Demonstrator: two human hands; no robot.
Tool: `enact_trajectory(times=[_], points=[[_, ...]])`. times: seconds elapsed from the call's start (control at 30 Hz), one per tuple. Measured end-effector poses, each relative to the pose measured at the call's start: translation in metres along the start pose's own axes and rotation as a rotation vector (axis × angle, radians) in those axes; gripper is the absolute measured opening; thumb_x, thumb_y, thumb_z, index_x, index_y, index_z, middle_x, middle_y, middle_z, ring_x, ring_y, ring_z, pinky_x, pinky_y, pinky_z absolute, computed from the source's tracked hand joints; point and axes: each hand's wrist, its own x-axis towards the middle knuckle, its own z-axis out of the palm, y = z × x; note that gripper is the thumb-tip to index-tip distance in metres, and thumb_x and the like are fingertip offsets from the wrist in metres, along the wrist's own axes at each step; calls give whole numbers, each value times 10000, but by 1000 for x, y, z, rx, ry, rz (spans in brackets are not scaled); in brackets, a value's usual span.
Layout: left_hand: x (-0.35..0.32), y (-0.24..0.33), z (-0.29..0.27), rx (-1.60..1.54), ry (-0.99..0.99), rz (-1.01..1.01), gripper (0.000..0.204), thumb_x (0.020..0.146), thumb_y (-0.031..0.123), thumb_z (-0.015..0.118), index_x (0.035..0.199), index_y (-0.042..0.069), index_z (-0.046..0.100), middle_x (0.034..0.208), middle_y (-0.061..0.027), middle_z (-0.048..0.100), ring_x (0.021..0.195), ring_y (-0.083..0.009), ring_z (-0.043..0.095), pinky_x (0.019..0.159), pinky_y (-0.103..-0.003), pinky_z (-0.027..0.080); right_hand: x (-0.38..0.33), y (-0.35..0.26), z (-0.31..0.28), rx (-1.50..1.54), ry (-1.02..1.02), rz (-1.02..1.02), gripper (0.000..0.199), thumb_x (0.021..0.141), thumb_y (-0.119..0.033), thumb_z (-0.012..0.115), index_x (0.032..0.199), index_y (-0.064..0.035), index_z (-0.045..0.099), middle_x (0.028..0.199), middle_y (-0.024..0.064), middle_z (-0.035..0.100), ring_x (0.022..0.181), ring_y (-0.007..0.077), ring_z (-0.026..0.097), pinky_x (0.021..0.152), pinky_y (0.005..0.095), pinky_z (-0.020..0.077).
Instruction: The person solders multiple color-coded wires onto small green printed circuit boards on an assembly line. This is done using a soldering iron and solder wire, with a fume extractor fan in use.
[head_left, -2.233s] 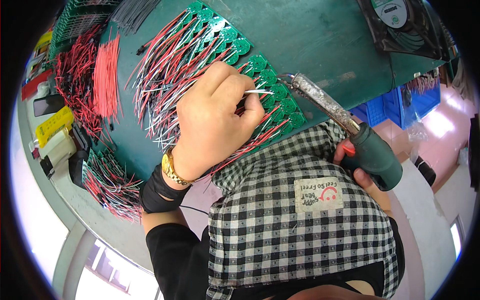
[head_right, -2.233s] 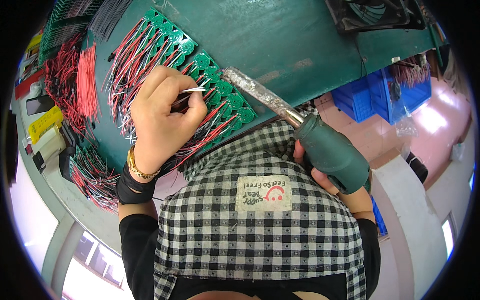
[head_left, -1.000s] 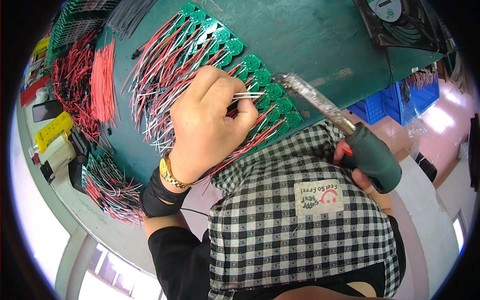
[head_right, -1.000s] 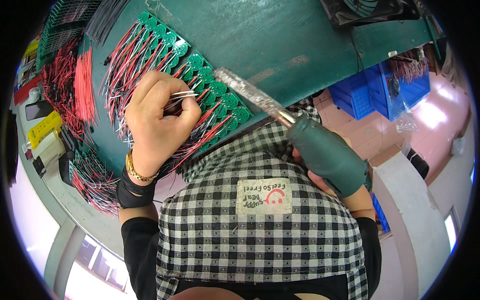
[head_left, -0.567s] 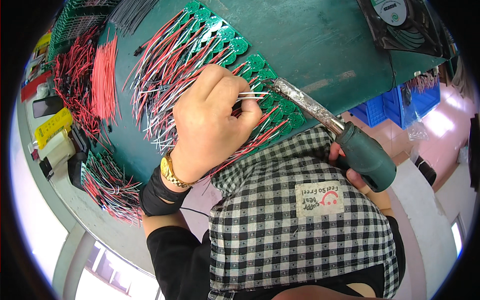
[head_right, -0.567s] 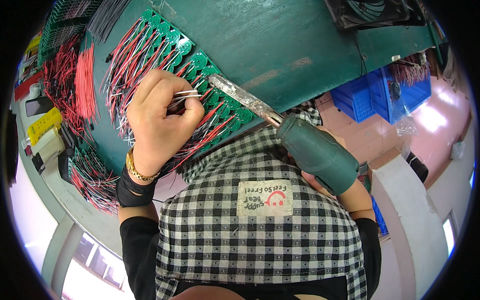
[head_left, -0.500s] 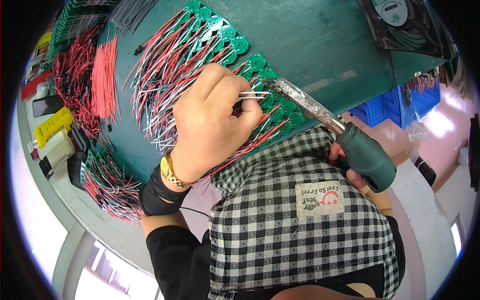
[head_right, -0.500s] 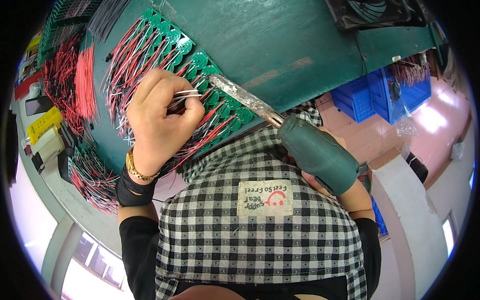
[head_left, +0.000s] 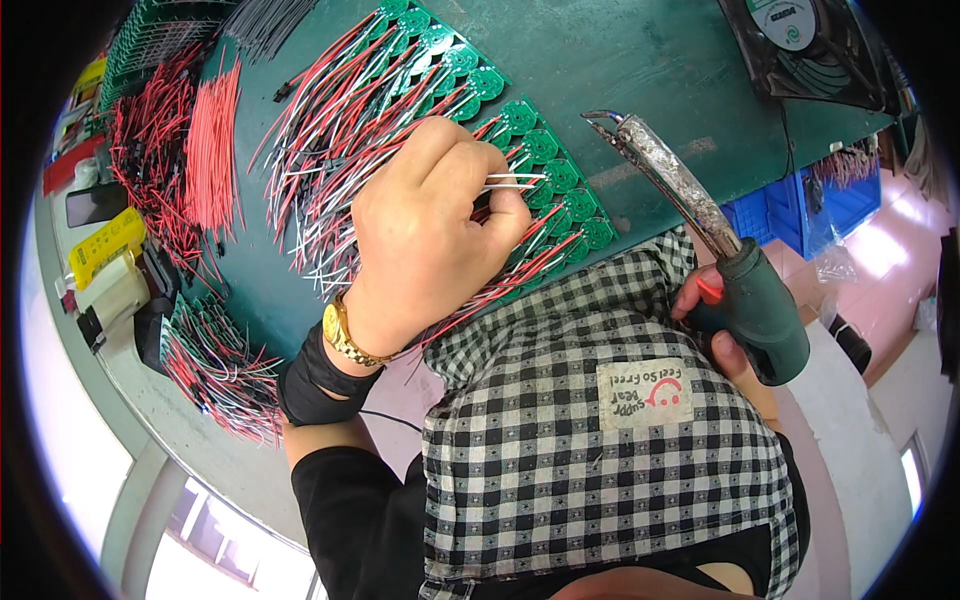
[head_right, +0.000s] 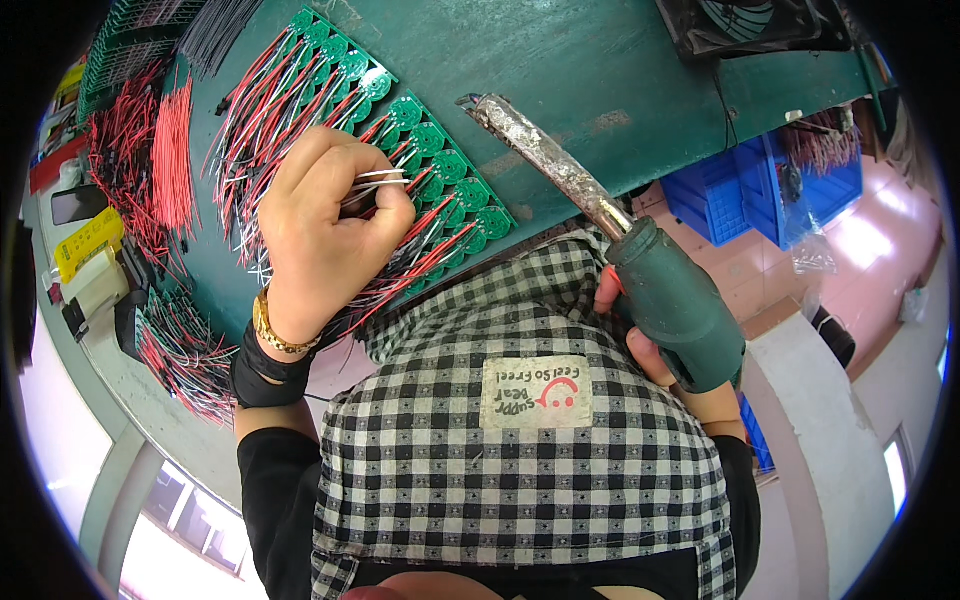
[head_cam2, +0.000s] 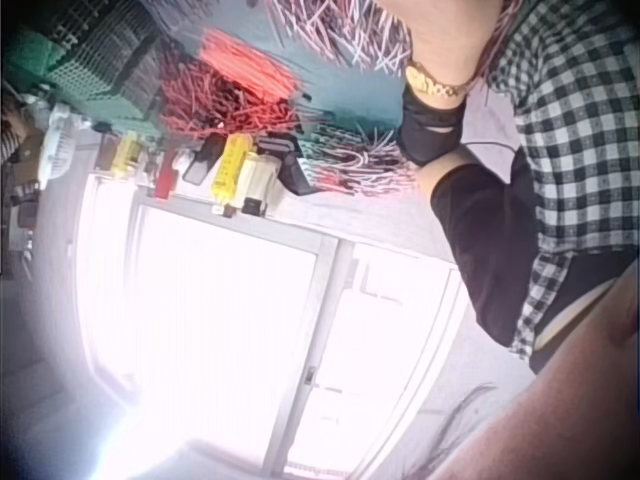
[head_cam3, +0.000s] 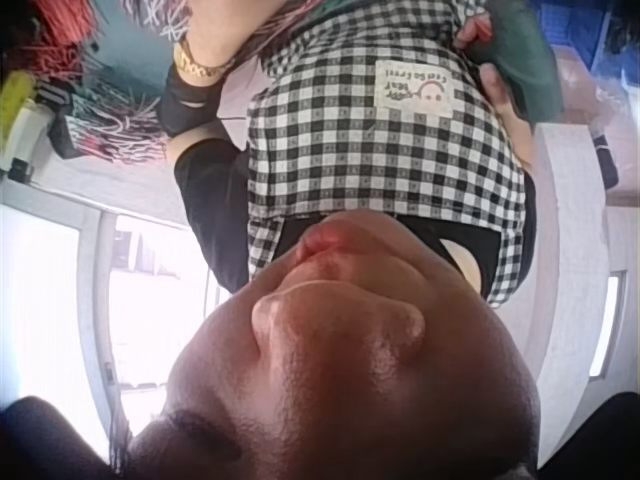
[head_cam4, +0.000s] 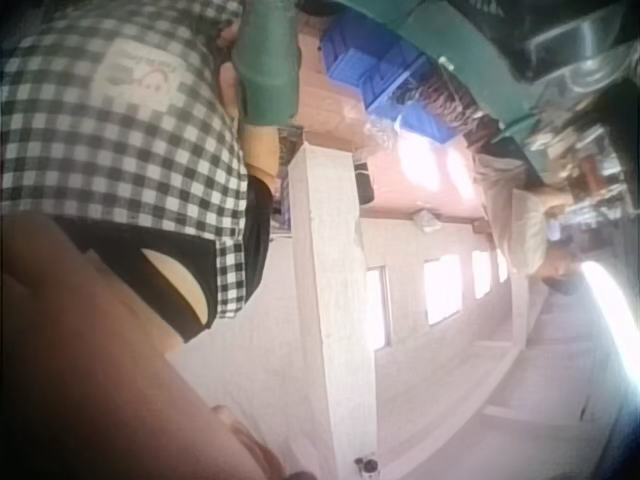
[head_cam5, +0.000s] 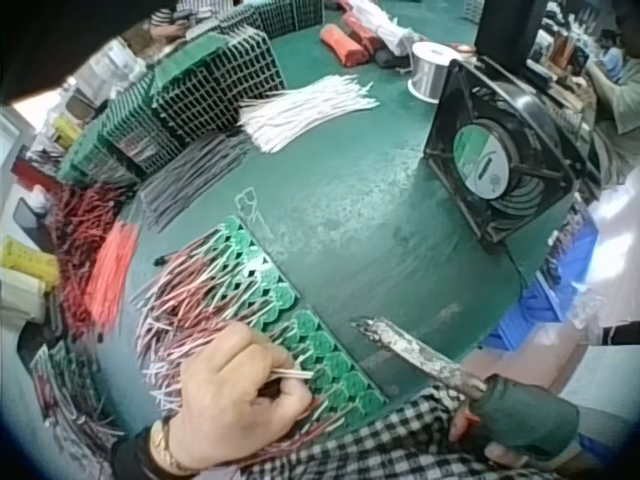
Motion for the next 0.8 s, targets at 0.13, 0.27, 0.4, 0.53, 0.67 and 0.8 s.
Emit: enact_trajectory(times=[0.13,0.27,0.4,0.53,0.67,0.8], points=[[-1,0,-1,19,-2,3,129,628,-32,640,716,45,586,697,-43,544,525,-151,515,467,-262,420,-3,1,1,-12,-39,26,564,825,-402,612,1203,6,518,968,77,589,886,166,564,815,295,455],[-3,0,-3,11,-7,-11,116,646,-25,645,728,37,593,696,-38,541,502,-121,504,457,-245,413,-2,13,1,19,-36,-2,579,819,-433,608,1187,6,520,953,83,584,868,166,559,796,298,447],[-5,1,-3,16,-3,-26,114,654,-27,649,737,34,599,695,-32,540,498,-98,499,449,-226,408,-9,23,1,56,12,-31,606,808,-467,607,1185,-1,511,926,87,574,837,175,552,765,313,441],[-6,3,-2,-25,14,-25,119,666,-49,645,744,31,604,726,-28,550,517,-66,504,443,-197,406,-14,24,2,95,23,-77,625,802,-471,612,1199,-2,498,930,94,569,840,185,552,767,318,442],[-10,9,-2,-90,27,-25,139,661,-53,656,760,33,612,781,-40,554,545,-76,515,461,-202,427,-20,14,1,136,-6,6,602,806,-441,621,1198,0,504,936,95,575,848,195,556,780,323,445],[-12,11,-1,-58,-42,35,162,652,-62,657,776,35,622,799,-43,548,596,-110,534,483,-225,451,-22,11,-7,-30,-98,32,556,805,-374,640,1201,-5,512,985,97,602,897,203,573,823,321,451]])
